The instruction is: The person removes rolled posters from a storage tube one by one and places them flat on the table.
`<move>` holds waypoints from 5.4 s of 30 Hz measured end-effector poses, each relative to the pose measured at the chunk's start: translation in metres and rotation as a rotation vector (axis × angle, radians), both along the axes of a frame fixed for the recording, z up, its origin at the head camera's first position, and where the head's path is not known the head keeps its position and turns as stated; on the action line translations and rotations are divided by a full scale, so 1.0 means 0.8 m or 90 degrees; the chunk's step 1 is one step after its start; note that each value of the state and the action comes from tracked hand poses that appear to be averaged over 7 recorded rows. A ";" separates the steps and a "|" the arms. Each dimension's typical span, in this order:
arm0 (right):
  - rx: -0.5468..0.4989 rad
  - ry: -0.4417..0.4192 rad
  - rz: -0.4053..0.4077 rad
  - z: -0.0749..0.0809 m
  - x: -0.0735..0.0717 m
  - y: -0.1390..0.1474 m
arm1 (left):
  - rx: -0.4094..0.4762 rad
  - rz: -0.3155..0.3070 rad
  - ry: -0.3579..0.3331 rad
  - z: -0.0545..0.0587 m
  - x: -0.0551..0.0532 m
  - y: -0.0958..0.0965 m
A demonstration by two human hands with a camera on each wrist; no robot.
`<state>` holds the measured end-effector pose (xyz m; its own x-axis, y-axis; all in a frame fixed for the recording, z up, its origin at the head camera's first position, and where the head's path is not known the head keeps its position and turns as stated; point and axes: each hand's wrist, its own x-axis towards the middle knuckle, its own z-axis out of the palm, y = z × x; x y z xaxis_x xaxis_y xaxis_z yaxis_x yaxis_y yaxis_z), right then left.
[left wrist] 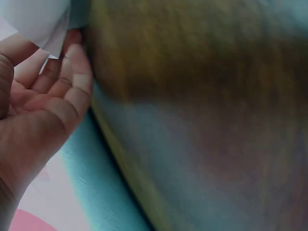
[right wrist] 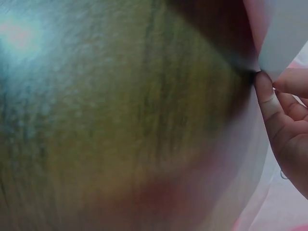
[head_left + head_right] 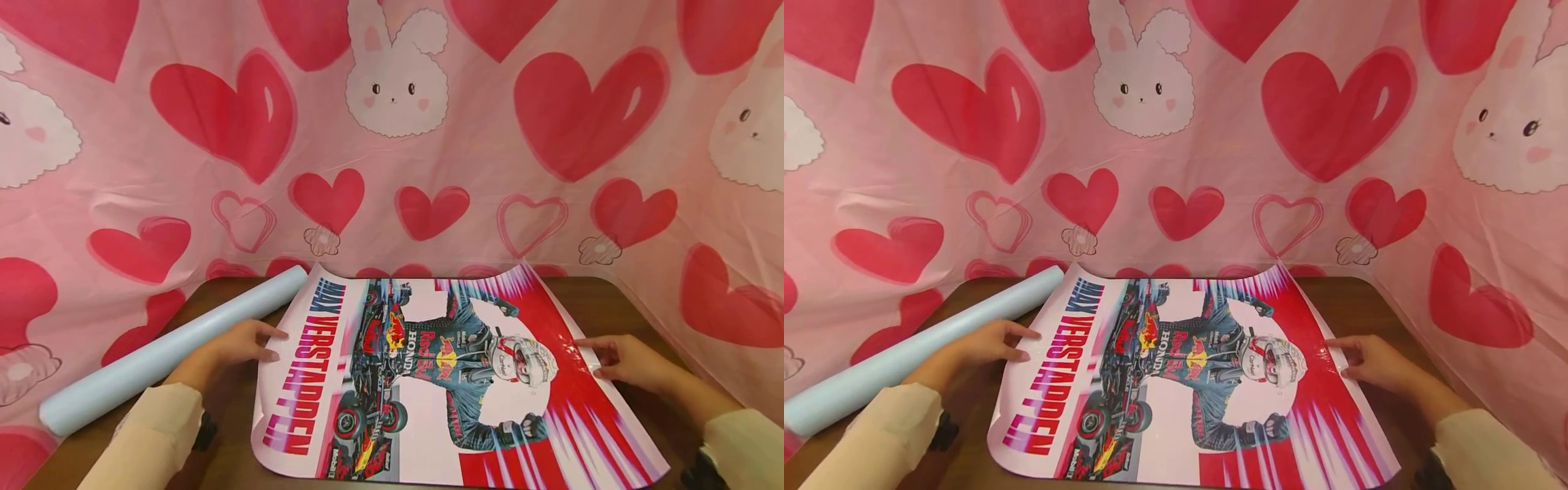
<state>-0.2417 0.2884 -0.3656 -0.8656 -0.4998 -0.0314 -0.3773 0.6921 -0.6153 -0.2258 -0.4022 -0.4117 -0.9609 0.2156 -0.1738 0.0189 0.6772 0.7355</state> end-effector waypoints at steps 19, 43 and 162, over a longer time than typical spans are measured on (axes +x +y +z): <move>-0.210 -0.236 0.047 -0.011 -0.019 0.032 | 0.374 -0.028 -0.139 -0.037 -0.016 -0.030; -0.456 -0.386 0.077 -0.028 -0.017 0.044 | 0.442 0.020 -0.178 -0.012 -0.005 -0.032; -0.075 -0.088 -0.019 0.044 0.056 0.019 | 0.135 -0.041 -0.134 0.056 0.037 -0.029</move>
<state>-0.1966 0.3038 -0.3301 -0.8714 -0.4816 -0.0932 -0.2647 0.6216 -0.7372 -0.1960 -0.4251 -0.3668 -0.8916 0.3281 -0.3120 -0.1103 0.5109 0.8525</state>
